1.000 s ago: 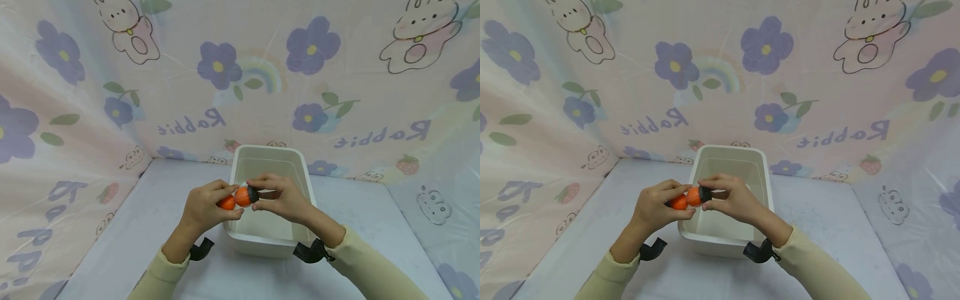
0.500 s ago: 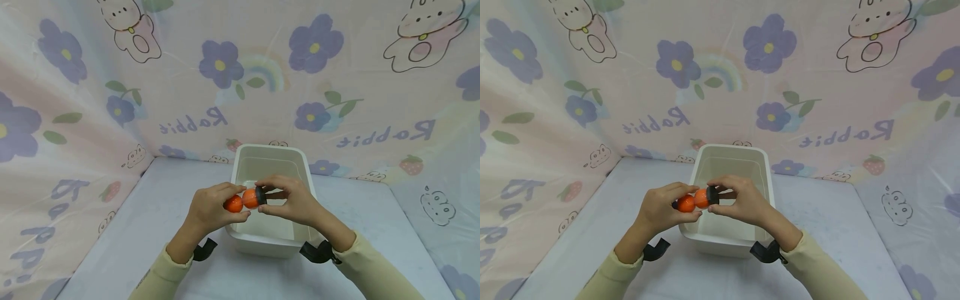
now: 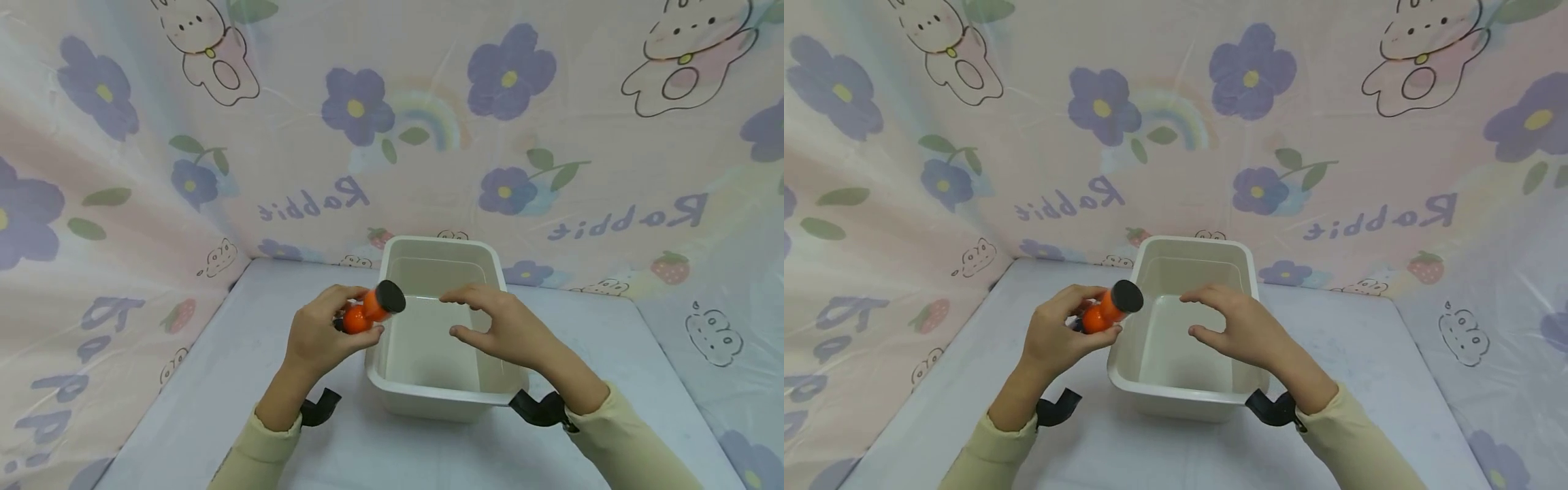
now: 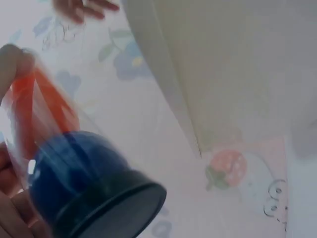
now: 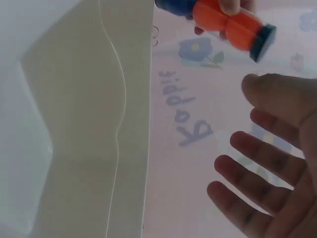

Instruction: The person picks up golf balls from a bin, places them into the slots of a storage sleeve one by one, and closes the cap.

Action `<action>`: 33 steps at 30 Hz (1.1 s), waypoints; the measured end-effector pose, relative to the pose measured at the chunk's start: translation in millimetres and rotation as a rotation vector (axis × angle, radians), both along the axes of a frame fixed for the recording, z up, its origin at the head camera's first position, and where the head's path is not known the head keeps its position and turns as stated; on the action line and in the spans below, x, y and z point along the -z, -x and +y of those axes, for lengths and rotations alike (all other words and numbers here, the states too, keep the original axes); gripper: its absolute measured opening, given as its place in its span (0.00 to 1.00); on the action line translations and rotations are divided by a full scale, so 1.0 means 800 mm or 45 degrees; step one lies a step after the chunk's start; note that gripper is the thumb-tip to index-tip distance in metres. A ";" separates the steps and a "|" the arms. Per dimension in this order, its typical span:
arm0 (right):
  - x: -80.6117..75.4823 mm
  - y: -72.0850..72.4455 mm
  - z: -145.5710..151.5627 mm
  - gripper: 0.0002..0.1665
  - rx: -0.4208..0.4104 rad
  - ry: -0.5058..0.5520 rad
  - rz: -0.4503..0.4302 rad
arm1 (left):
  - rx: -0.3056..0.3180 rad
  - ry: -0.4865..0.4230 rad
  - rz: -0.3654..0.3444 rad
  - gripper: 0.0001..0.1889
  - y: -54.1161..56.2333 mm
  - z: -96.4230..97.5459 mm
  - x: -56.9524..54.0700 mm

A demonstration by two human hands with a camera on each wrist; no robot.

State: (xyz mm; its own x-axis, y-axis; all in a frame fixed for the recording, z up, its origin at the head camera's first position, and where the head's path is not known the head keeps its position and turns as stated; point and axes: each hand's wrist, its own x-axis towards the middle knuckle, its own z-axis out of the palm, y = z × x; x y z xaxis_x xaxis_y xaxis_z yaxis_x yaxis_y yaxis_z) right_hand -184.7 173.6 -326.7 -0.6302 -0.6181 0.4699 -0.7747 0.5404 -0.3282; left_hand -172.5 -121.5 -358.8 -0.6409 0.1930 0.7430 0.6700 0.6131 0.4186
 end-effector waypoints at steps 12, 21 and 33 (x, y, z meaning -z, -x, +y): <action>0.002 0.001 0.049 0.26 0.202 0.049 0.036 | -0.129 -0.362 -0.264 0.25 0.028 -0.036 0.023; 0.013 -0.002 0.065 0.24 0.263 0.057 0.015 | -0.200 -0.404 -0.484 0.27 0.059 -0.045 0.077; 0.024 -0.006 0.072 0.24 0.289 0.063 -0.020 | -0.240 -0.444 -0.726 0.28 0.080 -0.039 0.130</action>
State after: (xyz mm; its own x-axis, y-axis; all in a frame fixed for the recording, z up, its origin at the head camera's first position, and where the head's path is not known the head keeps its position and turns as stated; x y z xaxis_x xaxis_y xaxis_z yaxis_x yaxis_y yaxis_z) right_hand -179.6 231.2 -346.0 -0.7579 -0.4362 0.4851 -0.6298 0.6833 -0.3695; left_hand -236.3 -152.5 -462.9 -0.9487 -0.1492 0.2789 0.1822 0.4631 0.8674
